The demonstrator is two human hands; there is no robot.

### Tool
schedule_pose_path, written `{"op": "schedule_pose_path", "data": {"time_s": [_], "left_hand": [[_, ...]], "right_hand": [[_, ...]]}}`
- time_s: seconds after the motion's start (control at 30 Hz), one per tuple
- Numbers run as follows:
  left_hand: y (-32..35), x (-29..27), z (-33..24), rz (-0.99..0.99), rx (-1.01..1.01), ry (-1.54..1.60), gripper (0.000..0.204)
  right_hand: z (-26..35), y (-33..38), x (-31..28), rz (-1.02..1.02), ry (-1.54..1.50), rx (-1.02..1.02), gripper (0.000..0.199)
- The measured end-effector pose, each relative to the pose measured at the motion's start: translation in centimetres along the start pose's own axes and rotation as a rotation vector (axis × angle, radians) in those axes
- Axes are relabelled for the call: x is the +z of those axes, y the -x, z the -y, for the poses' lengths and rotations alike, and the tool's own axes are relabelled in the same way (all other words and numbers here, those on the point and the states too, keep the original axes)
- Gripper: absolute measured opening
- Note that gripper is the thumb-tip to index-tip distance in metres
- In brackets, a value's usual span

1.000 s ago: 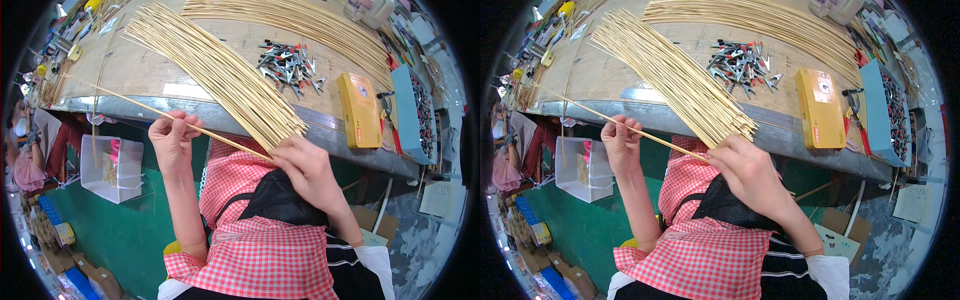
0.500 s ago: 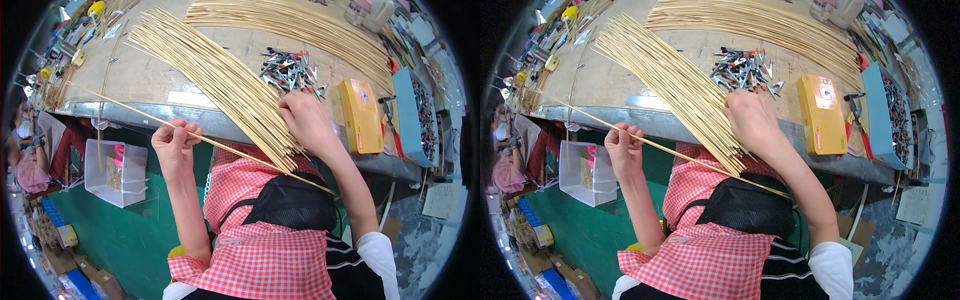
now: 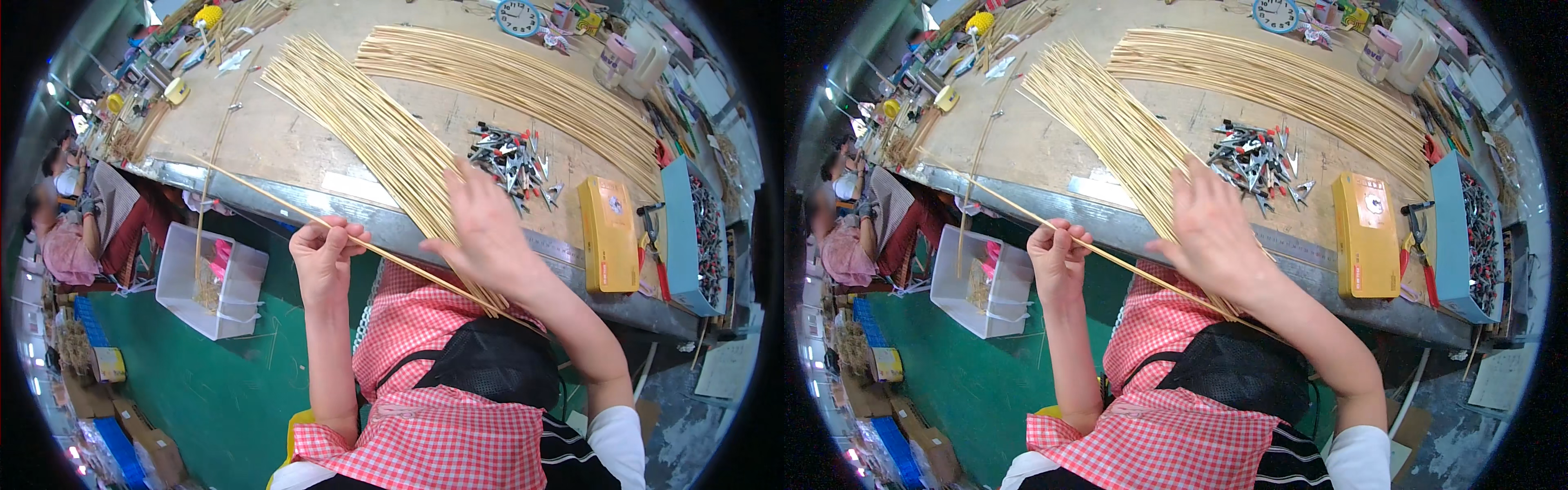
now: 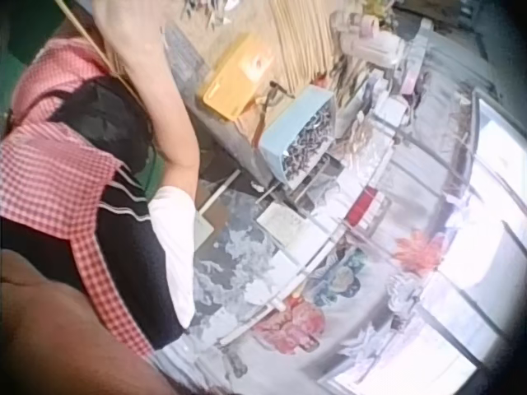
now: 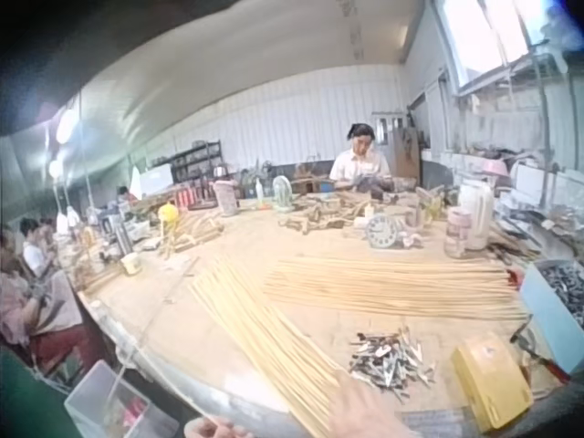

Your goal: The person sits at a workbench and repeatedly picks up thin bamboo sticks. They align two sticks end-to-end and secure the joint by wrapping a small piece of white tape around the connection point. The person handles the sticks and tape by hand, working on one joint at a time.

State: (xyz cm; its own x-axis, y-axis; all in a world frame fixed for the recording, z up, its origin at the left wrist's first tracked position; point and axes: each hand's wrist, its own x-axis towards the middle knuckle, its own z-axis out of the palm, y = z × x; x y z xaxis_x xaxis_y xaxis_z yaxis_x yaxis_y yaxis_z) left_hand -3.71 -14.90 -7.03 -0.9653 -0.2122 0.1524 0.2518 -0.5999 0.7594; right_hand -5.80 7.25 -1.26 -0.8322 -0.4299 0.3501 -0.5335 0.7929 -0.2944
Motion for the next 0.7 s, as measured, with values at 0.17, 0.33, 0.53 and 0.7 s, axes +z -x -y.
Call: {"op": "schedule_pose_path", "data": {"time_s": [0.17, 0.33, 0.53, 0.7], "left_hand": [[0.2, 0.4, -1.4, -0.020, 0.053, -0.049, 0.013], [0.0, -0.5, -1.0, -0.008, 0.050, -0.058, 0.017], [0.2, 0.1, -1.2, -0.026, 0.062, 0.023, 0.014], [0.2, 0.2, -1.3, -0.012, 0.058, 0.007, 0.013]], "right_hand": [[-1.1, -1.3, 2.9, 0.113, 0.253, 0.038, 0.080], [-5.0, -0.7, 2.5, 0.222, 0.264, 0.131, 0.071], [-9.0, 0.6, 0.3, 0.223, 0.271, 0.099, 0.066], [-11.8, 1.8, -0.9, 0.199, 0.255, 0.047, 0.065]]}}
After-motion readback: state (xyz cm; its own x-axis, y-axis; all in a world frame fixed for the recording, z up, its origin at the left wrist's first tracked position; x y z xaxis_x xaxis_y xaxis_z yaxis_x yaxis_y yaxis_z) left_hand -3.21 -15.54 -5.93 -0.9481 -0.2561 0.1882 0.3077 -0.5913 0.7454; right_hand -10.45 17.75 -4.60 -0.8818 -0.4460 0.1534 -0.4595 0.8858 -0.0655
